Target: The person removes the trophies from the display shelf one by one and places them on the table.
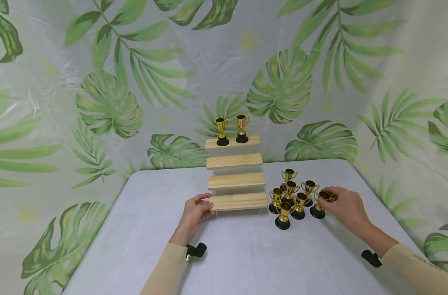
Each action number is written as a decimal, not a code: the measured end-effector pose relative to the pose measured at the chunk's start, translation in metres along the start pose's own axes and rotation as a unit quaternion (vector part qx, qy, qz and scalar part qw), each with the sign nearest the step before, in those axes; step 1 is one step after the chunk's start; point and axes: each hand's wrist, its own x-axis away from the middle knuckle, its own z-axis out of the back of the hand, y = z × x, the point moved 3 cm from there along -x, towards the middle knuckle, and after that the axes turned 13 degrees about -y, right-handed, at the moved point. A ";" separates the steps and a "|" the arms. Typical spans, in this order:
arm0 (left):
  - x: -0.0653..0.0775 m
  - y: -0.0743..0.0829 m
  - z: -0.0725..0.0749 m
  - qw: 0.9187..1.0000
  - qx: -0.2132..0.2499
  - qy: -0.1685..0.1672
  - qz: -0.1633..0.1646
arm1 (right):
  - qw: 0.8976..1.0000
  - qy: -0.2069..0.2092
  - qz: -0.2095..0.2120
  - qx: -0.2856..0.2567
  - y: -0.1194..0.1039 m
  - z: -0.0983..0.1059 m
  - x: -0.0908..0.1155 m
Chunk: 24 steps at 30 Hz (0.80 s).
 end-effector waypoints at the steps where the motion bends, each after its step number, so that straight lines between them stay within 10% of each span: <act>1: -0.002 -0.002 0.001 1.000 0.000 0.001 0.003 | 1.000 0.001 0.005 0.002 0.000 0.000 0.000; 24: -0.018 -0.024 0.011 1.000 0.013 0.023 -0.011 | 0.998 -0.033 0.046 0.026 0.004 0.005 0.001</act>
